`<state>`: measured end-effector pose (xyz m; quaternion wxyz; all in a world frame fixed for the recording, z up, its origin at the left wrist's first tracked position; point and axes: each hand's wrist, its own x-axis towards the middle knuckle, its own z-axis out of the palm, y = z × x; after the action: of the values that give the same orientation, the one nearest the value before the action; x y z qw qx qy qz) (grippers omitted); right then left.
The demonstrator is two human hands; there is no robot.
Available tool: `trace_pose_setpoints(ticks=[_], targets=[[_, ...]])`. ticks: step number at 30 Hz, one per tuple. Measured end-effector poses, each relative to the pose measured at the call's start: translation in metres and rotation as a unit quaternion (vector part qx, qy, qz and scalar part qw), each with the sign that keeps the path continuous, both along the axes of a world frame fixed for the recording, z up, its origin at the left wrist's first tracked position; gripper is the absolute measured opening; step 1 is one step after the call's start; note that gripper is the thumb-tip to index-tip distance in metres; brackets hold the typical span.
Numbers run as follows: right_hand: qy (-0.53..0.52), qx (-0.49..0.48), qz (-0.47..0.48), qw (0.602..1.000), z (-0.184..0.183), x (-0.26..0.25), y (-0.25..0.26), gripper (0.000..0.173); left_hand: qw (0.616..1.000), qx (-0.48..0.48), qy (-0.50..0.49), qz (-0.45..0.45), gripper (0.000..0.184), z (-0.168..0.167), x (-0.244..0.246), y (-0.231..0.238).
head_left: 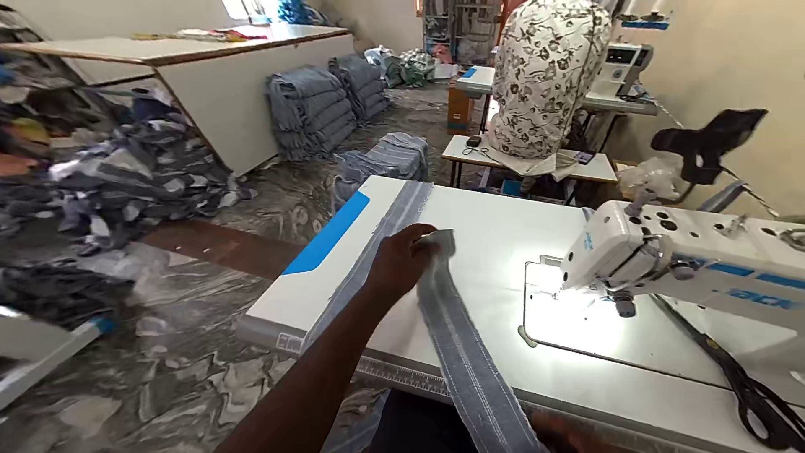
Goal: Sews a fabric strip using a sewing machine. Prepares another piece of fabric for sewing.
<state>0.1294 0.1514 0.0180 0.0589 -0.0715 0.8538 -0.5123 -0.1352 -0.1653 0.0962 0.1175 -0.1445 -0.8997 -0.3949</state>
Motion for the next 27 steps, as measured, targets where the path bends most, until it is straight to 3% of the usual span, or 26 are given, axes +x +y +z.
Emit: trace_pose_setpoints(ticks=[1, 4, 6, 9, 10, 13, 18, 22, 27], targets=[[0.060, -0.035, -0.020, 0.997, 0.008, -0.004, -0.002, 0.062, 0.997, 0.047, -0.037, -0.055, 0.033, 0.018, 0.032, 0.014], [0.185, -0.157, -0.033, 0.969, 0.029, -0.027, -0.014, 0.089, 0.946, 0.146, -0.103, -0.270, 0.013, 0.044, 0.118, 0.049], [0.196, -0.218, -0.002, 0.956, 0.041, -0.035, -0.025, 0.087, 0.913, 0.185, -0.117, -0.343, 0.018, 0.045, 0.146, 0.065], [0.141, -0.313, 0.047, 0.938, 0.054, -0.031, -0.036, 0.029, 0.922, 0.263, -0.085, -0.272, 0.013, 0.039, 0.162, 0.083], [0.144, -0.309, 0.038, 0.939, 0.057, -0.029, -0.038, 0.023, 0.921, 0.291, -0.093, -0.242, 0.014, 0.037, 0.165, 0.087], [0.178, -0.247, -0.042, 0.952, 0.068, -0.025, -0.035, 0.032, 0.917, 0.312, -0.117, -0.219, 0.014, 0.028, 0.175, 0.087], [0.218, -0.207, -0.094, 0.949, 0.089, -0.026, -0.026, 0.016, 0.916, 0.293, -0.113, -0.251, 0.017, 0.022, 0.189, 0.090], [0.268, -0.195, -0.078, 0.940, 0.084, -0.024, -0.023, 0.015, 0.936, 0.250, -0.044, -0.244, 0.019, 0.020, 0.193, 0.087], [0.298, -0.234, 0.016, 0.925, 0.077, -0.024, -0.013, 0.013, 0.884, 0.334, -0.102, -0.310, 0.020, 0.015, 0.191, 0.080]])
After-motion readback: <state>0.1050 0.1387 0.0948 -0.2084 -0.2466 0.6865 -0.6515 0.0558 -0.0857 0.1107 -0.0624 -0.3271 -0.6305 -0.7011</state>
